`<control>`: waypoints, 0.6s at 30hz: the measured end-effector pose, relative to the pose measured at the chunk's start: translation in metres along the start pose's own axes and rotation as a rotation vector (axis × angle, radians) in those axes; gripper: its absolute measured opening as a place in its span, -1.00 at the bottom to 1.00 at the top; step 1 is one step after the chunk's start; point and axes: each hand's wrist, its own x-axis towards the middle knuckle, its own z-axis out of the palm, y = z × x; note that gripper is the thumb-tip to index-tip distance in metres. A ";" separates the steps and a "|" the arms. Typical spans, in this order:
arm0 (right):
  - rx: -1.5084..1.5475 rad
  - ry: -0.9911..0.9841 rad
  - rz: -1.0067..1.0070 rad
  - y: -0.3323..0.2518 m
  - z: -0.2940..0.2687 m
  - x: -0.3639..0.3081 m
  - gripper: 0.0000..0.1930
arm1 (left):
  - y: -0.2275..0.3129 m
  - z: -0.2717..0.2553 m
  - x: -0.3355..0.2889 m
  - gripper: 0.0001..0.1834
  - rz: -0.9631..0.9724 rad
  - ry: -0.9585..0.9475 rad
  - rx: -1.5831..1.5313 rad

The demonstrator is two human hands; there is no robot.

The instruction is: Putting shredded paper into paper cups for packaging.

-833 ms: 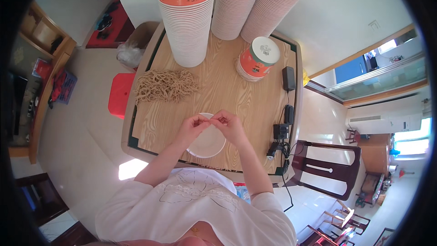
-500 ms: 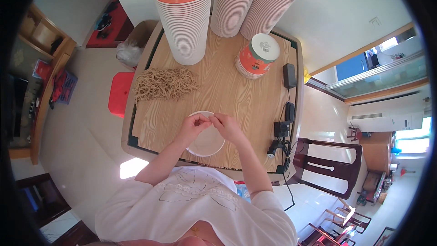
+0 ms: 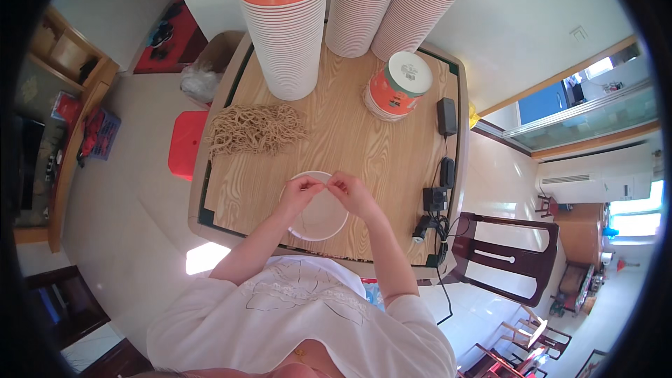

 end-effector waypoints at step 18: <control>-0.099 0.029 0.118 -0.014 0.000 -0.002 -0.83 | 0.000 0.006 -0.004 -0.91 -0.043 -0.002 -0.030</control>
